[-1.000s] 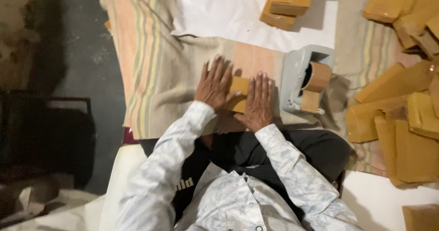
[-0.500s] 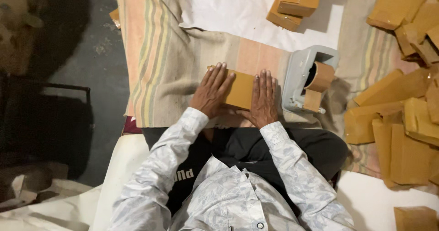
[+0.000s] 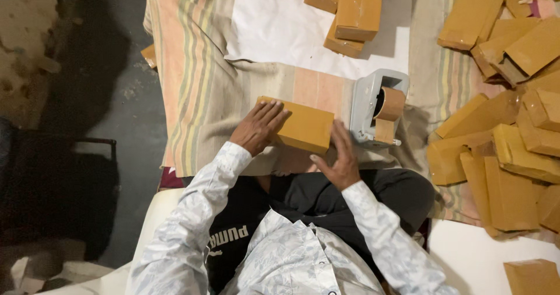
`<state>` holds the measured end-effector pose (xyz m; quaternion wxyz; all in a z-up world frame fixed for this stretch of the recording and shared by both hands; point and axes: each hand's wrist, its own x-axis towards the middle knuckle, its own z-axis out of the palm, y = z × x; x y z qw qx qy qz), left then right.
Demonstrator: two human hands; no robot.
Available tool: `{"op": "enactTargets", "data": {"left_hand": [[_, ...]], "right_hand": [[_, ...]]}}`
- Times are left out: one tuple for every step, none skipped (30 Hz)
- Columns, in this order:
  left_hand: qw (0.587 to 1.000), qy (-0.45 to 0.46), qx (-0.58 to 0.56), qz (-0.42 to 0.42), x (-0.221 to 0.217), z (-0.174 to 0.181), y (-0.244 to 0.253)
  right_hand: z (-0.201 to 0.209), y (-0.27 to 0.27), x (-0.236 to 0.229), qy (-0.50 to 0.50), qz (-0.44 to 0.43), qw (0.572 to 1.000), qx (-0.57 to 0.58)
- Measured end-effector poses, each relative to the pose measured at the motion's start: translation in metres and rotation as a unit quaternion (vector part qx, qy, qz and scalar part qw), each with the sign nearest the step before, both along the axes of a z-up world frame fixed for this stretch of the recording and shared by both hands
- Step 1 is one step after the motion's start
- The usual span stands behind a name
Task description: The person places small black product boxes into larger brown cardboard boxes, closes the flaps, and seals them with packing tape using a handheld dispenser. The sealed boxes are then stacked to the side.
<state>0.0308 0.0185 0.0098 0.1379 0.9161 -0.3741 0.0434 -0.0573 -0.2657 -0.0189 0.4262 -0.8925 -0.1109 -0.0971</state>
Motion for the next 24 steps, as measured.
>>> {"op": "enactTargets", "data": {"left_hand": [[1.0, -0.003, 0.008, 0.005, -0.003, -0.001, 0.002], [1.0, -0.007, 0.015, 0.009, -0.006, -0.002, 0.005], [1.0, -0.01, 0.022, 0.012, -0.011, -0.003, 0.006], [0.997, -0.041, 0.067, -0.003, -0.017, -0.003, 0.006], [0.991, -0.073, 0.111, -0.018, -0.024, -0.002, 0.006], [0.982, -0.106, 0.155, -0.033, -0.031, 0.001, 0.005], [0.993, -0.044, 0.098, -0.051, -0.04, 0.004, 0.003], [0.997, 0.019, 0.041, -0.069, -0.051, 0.007, 0.003], [0.993, 0.082, -0.016, -0.087, -0.062, 0.012, 0.003], [0.995, 0.046, -0.001, -0.086, -0.071, 0.015, 0.005], [0.996, 0.014, 0.012, -0.085, -0.08, 0.018, 0.008], [0.996, -0.019, 0.025, -0.084, -0.087, 0.019, 0.011], [0.997, -0.056, -0.018, -0.058, -0.093, 0.019, 0.013], [0.993, -0.092, -0.062, -0.032, -0.096, 0.018, 0.014], [0.986, -0.127, -0.105, -0.004, -0.096, 0.016, 0.015], [0.981, -0.117, -0.147, 0.045, -0.095, 0.013, 0.017], [0.972, -0.106, -0.188, 0.094, -0.096, 0.01, 0.019], [0.958, -0.093, -0.229, 0.143, -0.095, 0.007, 0.02], [0.954, -0.092, -0.22, 0.182, -0.093, 0.004, 0.021], [0.948, -0.089, -0.211, 0.22, -0.092, 0.002, 0.023], [0.941, -0.088, -0.201, 0.259, -0.09, 0.0, 0.027], [0.942, -0.074, -0.187, 0.267, -0.089, -0.002, 0.031], [0.944, -0.06, -0.173, 0.276, -0.089, -0.002, 0.036], [0.945, -0.045, -0.158, 0.284, -0.089, -0.002, 0.041]], "right_hand": [[-0.001, -0.002, -0.005, 0.054, -0.019, 0.991, 0.119], [-0.003, -0.005, -0.006, 0.107, -0.037, 0.965, 0.235], [-0.005, -0.008, -0.007, 0.175, -0.058, 0.932, 0.313], [-0.008, -0.012, -0.007, 0.241, -0.077, 0.886, 0.388], [-0.011, -0.016, -0.006, 0.302, -0.095, 0.831, 0.458], [-0.012, -0.021, -0.007, 0.331, -0.07, 0.82, 0.461], [-0.012, -0.026, -0.007, 0.359, -0.043, 0.81, 0.462], [-0.011, -0.029, -0.01, 0.386, -0.015, 0.798, 0.463], [-0.009, -0.029, -0.017, 0.393, 0.001, 0.798, 0.457], [-0.005, -0.028, -0.026, 0.4, 0.018, 0.798, 0.451], [0.002, -0.03, -0.032, 0.41, 0.032, 0.797, 0.443], [0.009, -0.029, -0.034, 0.401, 0.028, 0.804, 0.437], [0.017, -0.026, -0.039, 0.394, 0.023, 0.811, 0.431], [0.027, -0.025, -0.043, 0.387, 0.018, 0.818, 0.425], [0.038, -0.026, -0.043, 0.362, 0.013, 0.827, 0.43], [0.049, -0.026, -0.041, 0.336, 0.008, 0.836, 0.434], [0.06, -0.027, -0.039, 0.311, 0.002, 0.844, 0.436], [0.071, -0.032, -0.036, 0.282, -0.014, 0.847, 0.45], [0.084, -0.041, -0.03, 0.252, -0.029, 0.85, 0.461], [0.096, -0.051, -0.023, 0.222, -0.045, 0.852, 0.472], [0.108, -0.063, -0.016, 0.146, -0.067, 0.919, 0.359], [0.119, -0.075, -0.009, 0.068, -0.086, 0.965, 0.237], [0.127, -0.088, 0.003, 0.079, -0.107, 0.899, 0.417], [0.135, -0.103, 0.02, 0.086, -0.123, 0.8, 0.581]]}}
